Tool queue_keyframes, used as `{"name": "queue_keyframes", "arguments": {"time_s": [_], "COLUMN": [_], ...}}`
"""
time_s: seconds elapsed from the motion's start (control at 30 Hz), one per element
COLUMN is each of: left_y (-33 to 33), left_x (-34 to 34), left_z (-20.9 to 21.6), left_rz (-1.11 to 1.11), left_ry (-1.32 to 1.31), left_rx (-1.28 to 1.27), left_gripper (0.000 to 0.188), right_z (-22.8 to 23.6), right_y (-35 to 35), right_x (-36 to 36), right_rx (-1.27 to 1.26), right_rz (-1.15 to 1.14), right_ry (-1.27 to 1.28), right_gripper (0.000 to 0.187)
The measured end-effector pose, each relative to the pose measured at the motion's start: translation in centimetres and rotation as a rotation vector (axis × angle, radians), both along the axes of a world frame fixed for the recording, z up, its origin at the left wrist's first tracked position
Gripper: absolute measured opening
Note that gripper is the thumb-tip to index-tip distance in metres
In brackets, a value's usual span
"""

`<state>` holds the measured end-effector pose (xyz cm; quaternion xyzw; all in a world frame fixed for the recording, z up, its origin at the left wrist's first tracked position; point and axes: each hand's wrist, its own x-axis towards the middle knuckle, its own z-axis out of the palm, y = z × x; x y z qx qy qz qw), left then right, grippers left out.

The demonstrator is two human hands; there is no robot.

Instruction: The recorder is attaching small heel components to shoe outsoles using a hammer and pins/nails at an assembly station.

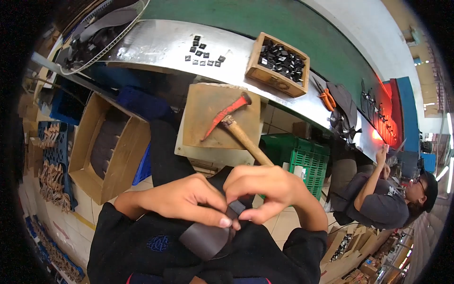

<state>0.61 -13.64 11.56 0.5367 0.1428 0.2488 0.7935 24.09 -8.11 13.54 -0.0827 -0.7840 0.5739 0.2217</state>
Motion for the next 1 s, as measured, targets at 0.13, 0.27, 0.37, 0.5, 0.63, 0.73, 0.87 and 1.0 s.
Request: {"name": "queue_keyframes", "arguments": {"time_s": [0.13, 0.27, 0.37, 0.5, 0.63, 0.73, 0.87, 1.0], "left_y": [1.1, 3.7, 9.6, 19.7, 24.6, 24.3, 24.0, 18.9], "left_x": [1.0, -0.5, -8.0, -29.6, -42.2, -45.3, -37.5, -15.5], "left_z": [1.0, 2.2, 1.1, -0.5, -2.9, -4.2, -7.3, -0.3], "left_rz": [-0.079, 0.586, 1.386, 1.897, 1.909, 1.950, 1.975, 1.766], "left_ry": [0.031, 0.346, 0.524, 0.431, 1.180, 1.707, 2.130, 1.285], "left_rx": [0.085, 0.021, 0.298, 0.505, 0.685, 0.554, 0.805, 1.209], "left_gripper": [0.025, 0.022, 0.034, 0.048, 0.067, 0.098, 0.104, 0.068], "right_z": [0.4, 1.4, -2.1, -8.3, -12.5, -14.1, -11.1, -1.8], "right_y": [0.7, 2.1, 4.5, 4.8, 6.3, 7.9, 7.0, 5.7], "right_x": [0.9, 6.9, 18.7, 38.9, 44.1, 43.8, 45.1, 38.8], "right_rx": [0.033, 0.259, 0.504, 0.536, 0.483, 0.197, 1.021, 1.386], "right_rz": [0.121, -0.636, -1.588, -2.031, -1.825, -1.829, -2.131, -1.870], "right_ry": [0.111, -0.284, -0.475, -0.757, -0.758, -0.626, -0.615, -0.974], "right_gripper": [0.028, 0.039, 0.031, 0.063, 0.049, 0.035, 0.020, 0.025]}}
